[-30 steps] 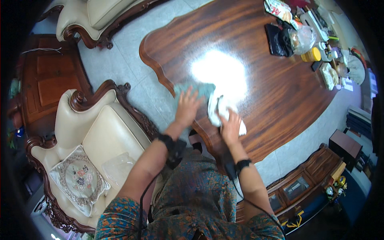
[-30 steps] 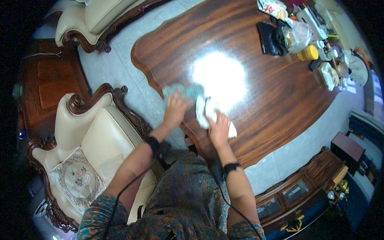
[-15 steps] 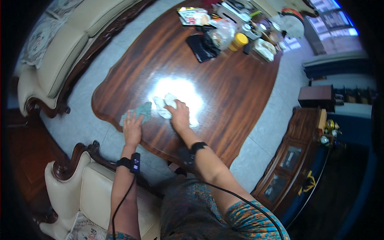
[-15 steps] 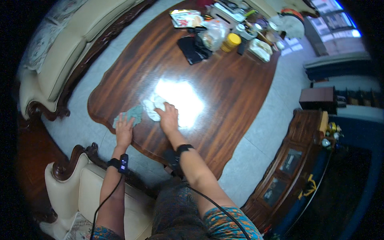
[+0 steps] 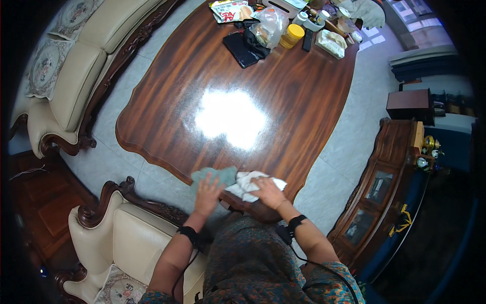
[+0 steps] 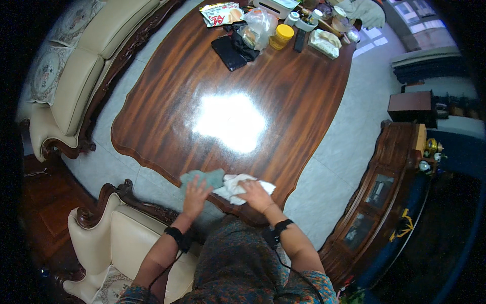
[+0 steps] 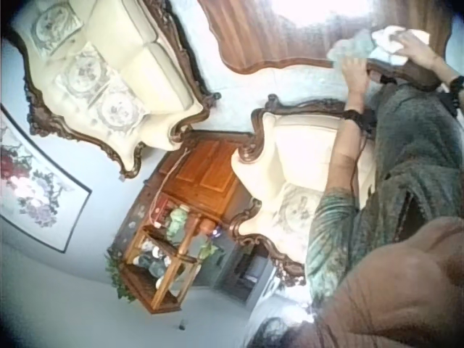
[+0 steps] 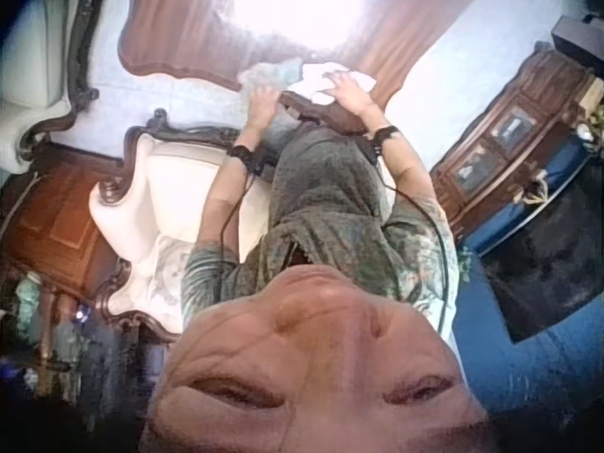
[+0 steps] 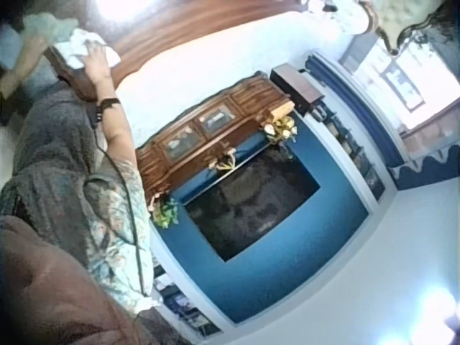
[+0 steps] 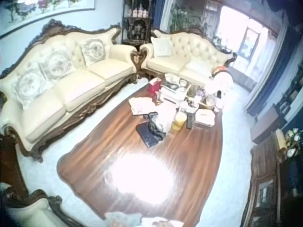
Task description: Wiping surfaces of a vase, coffee table, and the wooden frames of armchairs with a cloth.
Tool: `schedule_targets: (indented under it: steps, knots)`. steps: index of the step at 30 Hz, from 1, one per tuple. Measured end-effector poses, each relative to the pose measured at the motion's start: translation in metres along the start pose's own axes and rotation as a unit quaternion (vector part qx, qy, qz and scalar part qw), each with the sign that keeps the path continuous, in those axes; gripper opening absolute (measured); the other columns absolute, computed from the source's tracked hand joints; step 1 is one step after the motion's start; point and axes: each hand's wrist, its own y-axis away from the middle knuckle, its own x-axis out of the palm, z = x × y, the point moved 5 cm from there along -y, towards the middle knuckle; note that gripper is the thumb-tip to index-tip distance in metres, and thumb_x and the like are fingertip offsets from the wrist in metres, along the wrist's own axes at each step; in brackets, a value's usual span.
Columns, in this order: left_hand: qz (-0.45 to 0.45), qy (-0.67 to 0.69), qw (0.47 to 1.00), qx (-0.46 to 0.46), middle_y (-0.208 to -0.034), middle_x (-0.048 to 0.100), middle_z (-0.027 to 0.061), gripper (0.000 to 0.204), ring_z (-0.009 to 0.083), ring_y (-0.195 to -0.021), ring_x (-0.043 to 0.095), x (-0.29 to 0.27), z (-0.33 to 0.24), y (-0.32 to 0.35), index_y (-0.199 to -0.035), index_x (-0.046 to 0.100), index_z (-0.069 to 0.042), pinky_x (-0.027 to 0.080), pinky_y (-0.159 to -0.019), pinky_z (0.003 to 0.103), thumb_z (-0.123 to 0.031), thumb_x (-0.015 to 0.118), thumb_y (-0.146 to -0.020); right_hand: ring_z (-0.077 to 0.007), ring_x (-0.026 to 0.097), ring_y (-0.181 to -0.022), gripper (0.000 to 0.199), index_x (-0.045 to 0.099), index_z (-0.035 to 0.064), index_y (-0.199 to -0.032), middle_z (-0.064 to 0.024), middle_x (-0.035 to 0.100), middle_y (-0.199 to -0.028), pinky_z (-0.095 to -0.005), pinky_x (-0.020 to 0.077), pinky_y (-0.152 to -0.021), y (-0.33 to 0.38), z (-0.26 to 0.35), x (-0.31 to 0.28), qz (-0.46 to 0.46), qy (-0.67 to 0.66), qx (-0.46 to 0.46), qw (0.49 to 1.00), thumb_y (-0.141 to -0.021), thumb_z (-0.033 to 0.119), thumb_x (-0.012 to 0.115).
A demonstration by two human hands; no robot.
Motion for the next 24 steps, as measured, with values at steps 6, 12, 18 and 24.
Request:
schedule_targets:
  steps: [6,12,18,24]
  knots:
    - [0.042,-0.014,0.995,0.094,-0.149,0.034,0.0021,0.050,0.0299,-0.141,0.023,-0.002,-0.015,-0.015,-0.126,0.057,-0.025,0.026,-0.109,0.053,-0.003,0.051,-0.082,-0.0323,0.047,-0.114,0.046,0.066,0.0287,-0.115,-0.0145,0.052,-0.124,-0.0427,0.0377,-0.095,-0.003,-0.136,-0.058,-0.206,0.128,0.298,0.923,-0.081,0.002,0.050]
    - [-0.023,0.050,0.998,-0.043,-0.149,0.035,0.0031,0.047,0.0311,-0.140,0.024,-0.021,-0.027,-0.055,-0.124,0.059,-0.024,0.025,-0.110,0.053,-0.002,0.050,-0.084,-0.0340,0.045,-0.114,0.045,0.067,0.0253,-0.111,-0.0152,0.047,-0.129,-0.0452,0.0355,-0.096,-0.040,-0.186,-0.088,-0.288,0.074,0.482,0.824,-0.076,-0.001,0.057]
    - [-0.091,0.008,0.973,-0.212,-0.150,0.033,0.0029,0.043,0.0333,-0.141,0.021,-0.010,-0.047,-0.061,-0.123,0.060,-0.021,0.022,-0.110,0.055,-0.003,0.049,-0.085,-0.0336,0.047,-0.113,0.045,0.067,0.0286,-0.113,-0.0156,0.053,-0.122,-0.0456,0.0361,-0.095,-0.015,-0.107,-0.037,-0.199,0.005,0.269,0.942,-0.079,0.004,0.052]
    - [-0.117,-0.024,0.936,-0.331,-0.154,0.024,0.0061,0.049,0.0372,-0.142,0.015,0.010,-0.078,-0.060,-0.133,0.050,-0.021,0.024,-0.108,0.056,-0.006,0.047,-0.087,-0.0319,0.049,-0.113,0.031,0.068,0.0289,-0.106,-0.0129,0.053,-0.125,-0.0436,0.0388,-0.095,0.033,-0.114,-0.039,-0.061,0.006,-0.001,0.998,-0.082,0.017,0.053]
